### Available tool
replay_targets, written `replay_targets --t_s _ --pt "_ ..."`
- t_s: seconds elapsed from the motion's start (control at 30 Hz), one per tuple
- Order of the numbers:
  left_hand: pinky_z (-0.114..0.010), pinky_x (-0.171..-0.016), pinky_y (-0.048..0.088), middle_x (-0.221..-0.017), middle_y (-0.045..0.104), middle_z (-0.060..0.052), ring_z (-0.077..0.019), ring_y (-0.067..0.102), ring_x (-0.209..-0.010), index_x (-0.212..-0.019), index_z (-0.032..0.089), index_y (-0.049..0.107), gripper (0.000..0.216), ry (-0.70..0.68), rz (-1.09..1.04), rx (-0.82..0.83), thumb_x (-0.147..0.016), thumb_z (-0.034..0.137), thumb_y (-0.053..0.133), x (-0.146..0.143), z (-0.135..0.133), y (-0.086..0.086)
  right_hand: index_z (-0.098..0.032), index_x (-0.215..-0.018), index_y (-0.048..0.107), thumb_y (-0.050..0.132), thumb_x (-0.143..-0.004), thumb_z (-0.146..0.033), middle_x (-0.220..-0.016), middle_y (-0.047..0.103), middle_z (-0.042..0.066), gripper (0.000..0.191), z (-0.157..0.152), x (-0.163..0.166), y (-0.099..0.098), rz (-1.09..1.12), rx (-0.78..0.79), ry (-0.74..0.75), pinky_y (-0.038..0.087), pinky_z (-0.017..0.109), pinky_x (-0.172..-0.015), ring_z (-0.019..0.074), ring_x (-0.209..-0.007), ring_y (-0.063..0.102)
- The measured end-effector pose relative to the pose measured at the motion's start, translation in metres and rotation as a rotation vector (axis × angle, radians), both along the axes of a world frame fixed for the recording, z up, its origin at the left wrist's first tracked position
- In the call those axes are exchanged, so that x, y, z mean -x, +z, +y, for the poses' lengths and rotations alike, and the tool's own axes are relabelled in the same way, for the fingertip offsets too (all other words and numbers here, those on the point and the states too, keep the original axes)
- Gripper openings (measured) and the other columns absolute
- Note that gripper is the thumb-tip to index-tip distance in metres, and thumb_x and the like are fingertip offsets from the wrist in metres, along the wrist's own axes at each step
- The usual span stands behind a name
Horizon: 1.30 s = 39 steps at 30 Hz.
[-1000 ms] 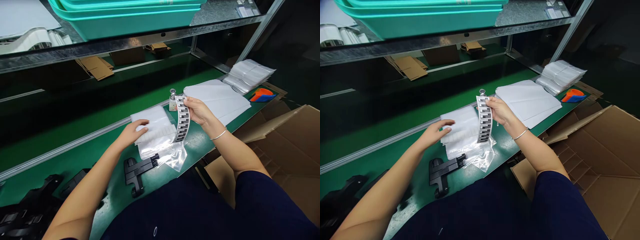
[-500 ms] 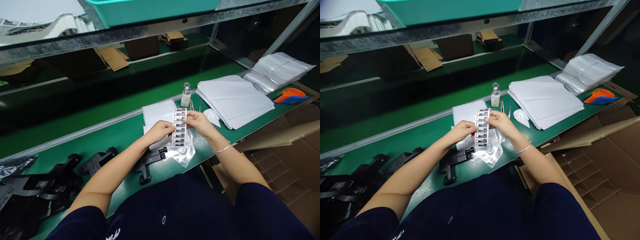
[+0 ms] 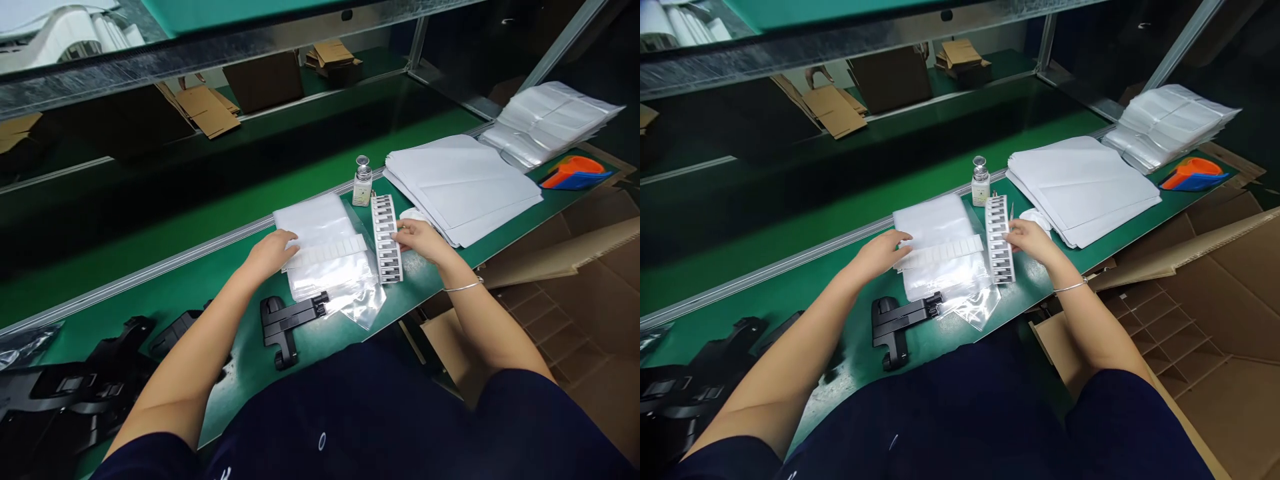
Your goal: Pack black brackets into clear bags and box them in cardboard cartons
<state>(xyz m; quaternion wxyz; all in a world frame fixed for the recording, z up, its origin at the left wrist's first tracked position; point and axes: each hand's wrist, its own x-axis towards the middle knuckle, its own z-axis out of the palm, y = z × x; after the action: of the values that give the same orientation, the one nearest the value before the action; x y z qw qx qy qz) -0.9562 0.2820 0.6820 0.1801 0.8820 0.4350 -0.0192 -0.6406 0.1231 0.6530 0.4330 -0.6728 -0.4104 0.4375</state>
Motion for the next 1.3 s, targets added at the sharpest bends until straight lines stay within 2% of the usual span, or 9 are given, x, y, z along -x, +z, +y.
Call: replay_targets --t_s 0.1,0.2,0.37,0.5,0.73,0.9,1.1,1.2,1.3 --pt "-0.036 -0.079 0.048 -0.135 0.057 -0.015 -0.0323 0.060 -0.113 -0.128 0.017 0.056 0.049 0.128 0.159 0.013 -0.088 0.043 0.047 0.022 0.015 -0.016 -0.015 -0.093 0.065 0.066 -0.077 -0.023 -0.057 0.061 -0.001 0.017 -0.004 -0.021 -0.037 -0.299 0.178 -0.069 0.048 0.027 -0.058 0.0157 -0.055 0.058" --pt "-0.033 -0.070 0.047 -0.116 0.065 -0.013 -0.0311 0.064 -0.101 -0.119 0.017 0.059 0.050 0.215 0.166 0.116 -0.082 0.050 0.054 0.033 0.020 -0.033 -0.015 -0.100 0.065 0.063 -0.080 -0.024 -0.060 0.062 0.000 0.022 -0.006 -0.027 -0.060 -0.349 0.176 -0.063 0.046 0.027 -0.058 0.0163 -0.056 0.058" --pt "-0.027 -0.061 0.043 -0.083 0.068 -0.005 -0.0222 0.064 -0.075 -0.090 0.017 0.062 0.030 0.299 -0.033 0.260 -0.069 0.037 0.062 0.032 0.020 -0.053 -0.015 -0.103 0.064 0.063 -0.079 -0.026 -0.060 0.061 -0.001 0.027 -0.008 -0.026 -0.070 -0.327 0.111 -0.087 0.046 0.028 -0.058 0.0164 -0.055 0.058" --pt "-0.027 -0.058 0.042 -0.076 0.066 -0.004 -0.0199 0.062 -0.068 -0.088 0.016 0.062 0.027 0.328 -0.093 0.262 -0.068 0.033 0.055 0.037 0.021 -0.058 -0.016 -0.103 0.064 0.063 -0.076 -0.026 -0.063 0.064 -0.001 0.028 -0.012 -0.027 -0.077 -0.253 0.082 -0.085 0.047 0.026 -0.060 0.0153 -0.058 0.060" --pt "-0.026 -0.054 0.041 -0.063 0.062 0.001 -0.0172 0.057 -0.059 -0.081 0.020 0.063 0.018 0.368 -0.286 0.143 -0.067 0.032 0.061 0.062 0.035 -0.038 -0.016 -0.099 0.064 0.062 -0.072 -0.041 -0.062 0.063 -0.001 0.036 -0.020 -0.025 -0.086 -0.184 -0.008 -0.135 0.046 0.028 -0.060 0.0171 -0.060 0.060" --pt "-0.025 -0.060 0.052 -0.072 0.063 0.000 -0.0144 0.063 -0.062 -0.090 0.018 0.055 0.016 0.672 -0.612 0.233 -0.075 0.022 0.059 0.081 0.056 -0.031 -0.016 -0.096 0.064 0.064 -0.069 -0.048 -0.060 0.062 0.000 0.041 -0.022 -0.027 -0.088 -0.181 -0.058 -0.138 0.046 0.031 -0.061 0.0185 -0.059 0.060" --pt "-0.025 -0.058 0.053 -0.080 0.066 -0.006 -0.0136 0.065 -0.057 -0.097 0.014 0.051 0.021 0.886 -0.572 0.176 -0.076 0.008 0.053 0.123 0.074 -0.038 -0.017 -0.101 0.064 0.064 -0.069 -0.053 -0.067 0.067 0.002 0.048 -0.020 -0.038 -0.100 -0.187 -0.004 -0.133 0.048 0.032 -0.066 0.0215 -0.067 0.065" --pt "-0.025 -0.057 0.050 -0.072 0.065 -0.004 -0.0162 0.066 -0.058 -0.095 0.015 0.056 0.021 0.830 -0.557 0.109 -0.075 0.008 0.053 0.131 0.068 -0.019 -0.018 -0.100 0.064 0.064 -0.067 -0.055 -0.070 0.070 0.004 0.050 -0.021 -0.043 -0.104 -0.214 0.003 -0.141 0.049 0.033 -0.067 0.0241 -0.069 0.066" --pt "-0.026 -0.062 0.049 -0.068 0.066 -0.001 -0.0196 0.067 -0.066 -0.095 0.019 0.061 0.021 0.701 -0.556 -0.016 -0.076 0.014 0.055 0.130 0.060 0.021 -0.019 -0.097 0.065 0.063 -0.065 -0.057 -0.068 0.070 0.004 0.050 -0.020 -0.044 -0.108 -0.216 0.014 -0.134 0.051 0.035 -0.067 0.0264 -0.069 0.068"
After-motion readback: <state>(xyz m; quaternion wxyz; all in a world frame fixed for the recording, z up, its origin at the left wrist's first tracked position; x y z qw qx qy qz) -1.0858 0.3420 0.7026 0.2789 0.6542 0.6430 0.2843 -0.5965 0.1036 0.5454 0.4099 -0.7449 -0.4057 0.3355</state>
